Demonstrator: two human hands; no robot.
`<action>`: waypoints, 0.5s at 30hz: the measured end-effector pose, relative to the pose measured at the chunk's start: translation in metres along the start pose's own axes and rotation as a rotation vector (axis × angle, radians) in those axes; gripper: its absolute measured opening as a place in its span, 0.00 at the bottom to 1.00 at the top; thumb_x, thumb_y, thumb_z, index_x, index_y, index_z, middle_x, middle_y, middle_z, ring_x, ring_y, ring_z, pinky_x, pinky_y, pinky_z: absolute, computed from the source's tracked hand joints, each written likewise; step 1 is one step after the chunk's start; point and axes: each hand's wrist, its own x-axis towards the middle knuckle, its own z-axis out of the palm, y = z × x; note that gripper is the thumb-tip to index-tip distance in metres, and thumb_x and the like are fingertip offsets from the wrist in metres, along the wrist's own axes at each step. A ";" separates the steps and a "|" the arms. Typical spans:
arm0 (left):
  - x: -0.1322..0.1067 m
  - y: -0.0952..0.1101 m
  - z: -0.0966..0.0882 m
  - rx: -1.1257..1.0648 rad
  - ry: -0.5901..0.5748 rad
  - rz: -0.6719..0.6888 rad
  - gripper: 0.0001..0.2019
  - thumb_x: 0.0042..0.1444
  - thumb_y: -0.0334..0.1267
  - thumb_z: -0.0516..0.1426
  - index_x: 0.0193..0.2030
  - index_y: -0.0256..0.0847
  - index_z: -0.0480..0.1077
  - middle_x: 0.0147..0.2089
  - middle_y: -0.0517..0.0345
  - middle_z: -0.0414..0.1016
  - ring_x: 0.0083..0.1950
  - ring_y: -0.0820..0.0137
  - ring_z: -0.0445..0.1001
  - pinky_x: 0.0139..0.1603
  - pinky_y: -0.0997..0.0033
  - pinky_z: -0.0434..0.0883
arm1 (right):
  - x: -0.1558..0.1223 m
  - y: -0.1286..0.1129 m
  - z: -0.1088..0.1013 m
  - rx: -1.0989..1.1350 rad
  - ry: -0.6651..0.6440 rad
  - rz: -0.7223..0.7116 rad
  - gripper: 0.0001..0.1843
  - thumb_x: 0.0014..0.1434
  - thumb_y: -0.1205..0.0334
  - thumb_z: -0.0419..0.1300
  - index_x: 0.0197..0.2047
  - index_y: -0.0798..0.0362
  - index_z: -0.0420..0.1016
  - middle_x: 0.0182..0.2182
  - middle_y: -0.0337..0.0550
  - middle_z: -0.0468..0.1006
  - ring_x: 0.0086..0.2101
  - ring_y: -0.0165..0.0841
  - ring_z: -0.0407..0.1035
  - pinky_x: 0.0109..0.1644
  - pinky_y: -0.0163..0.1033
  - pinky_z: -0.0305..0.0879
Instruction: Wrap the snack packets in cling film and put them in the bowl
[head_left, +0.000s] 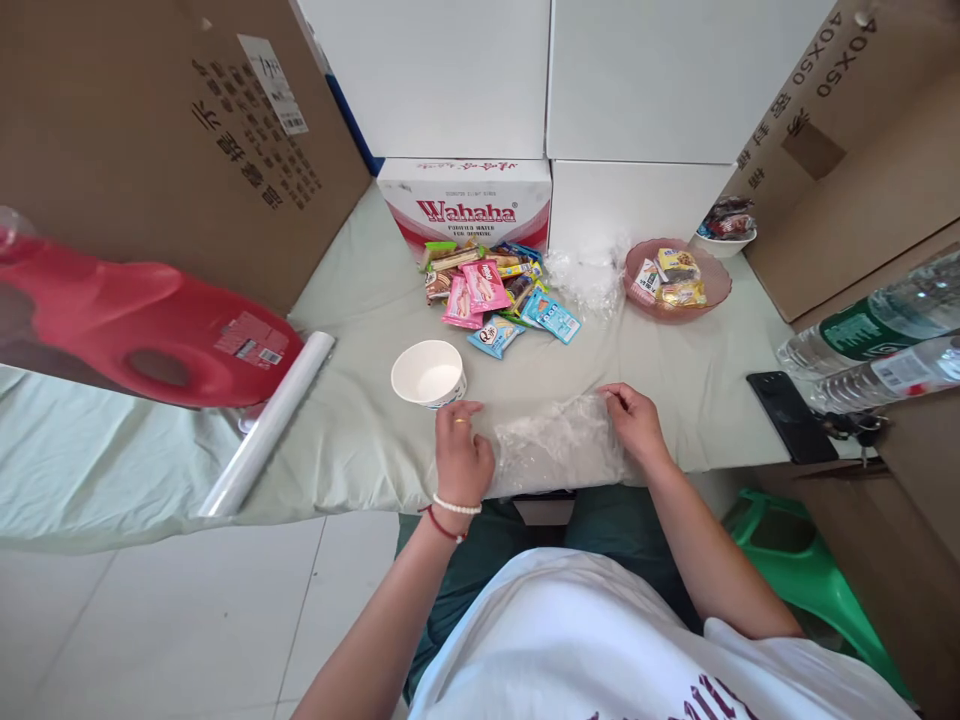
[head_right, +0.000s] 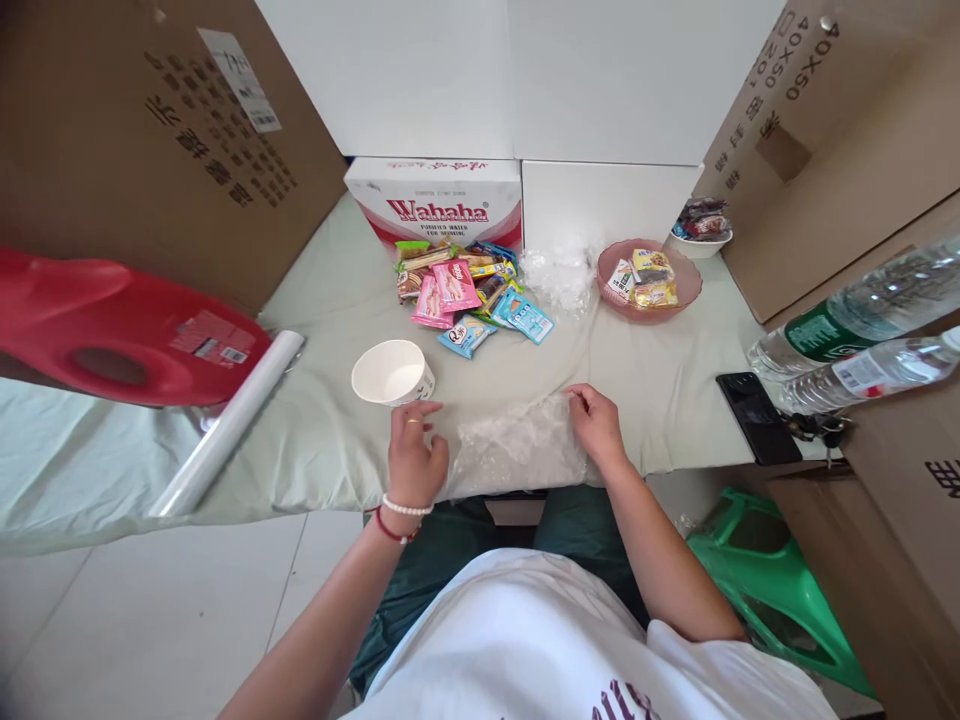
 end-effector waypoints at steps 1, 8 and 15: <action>-0.005 0.006 0.000 0.069 -0.002 0.145 0.21 0.49 0.28 0.55 0.52 0.42 0.72 0.57 0.43 0.70 0.61 0.55 0.70 0.64 0.49 0.68 | -0.002 -0.002 0.002 -0.004 -0.010 -0.014 0.16 0.61 0.51 0.57 0.40 0.50 0.82 0.28 0.40 0.77 0.29 0.35 0.66 0.35 0.39 0.60; -0.010 0.011 0.038 0.274 -0.336 0.237 0.28 0.53 0.40 0.64 0.62 0.43 0.69 0.65 0.39 0.71 0.70 0.46 0.64 0.73 0.37 0.52 | -0.007 -0.011 0.013 0.073 -0.092 -0.033 0.15 0.61 0.49 0.59 0.40 0.49 0.82 0.27 0.39 0.77 0.28 0.36 0.66 0.35 0.40 0.60; 0.021 -0.006 0.047 -0.196 -0.190 -0.206 0.15 0.39 0.30 0.64 0.37 0.44 0.77 0.43 0.52 0.77 0.52 0.56 0.73 0.63 0.50 0.66 | 0.000 0.006 -0.008 0.023 0.069 -0.063 0.17 0.61 0.47 0.59 0.39 0.49 0.81 0.43 0.48 0.77 0.41 0.40 0.71 0.45 0.43 0.67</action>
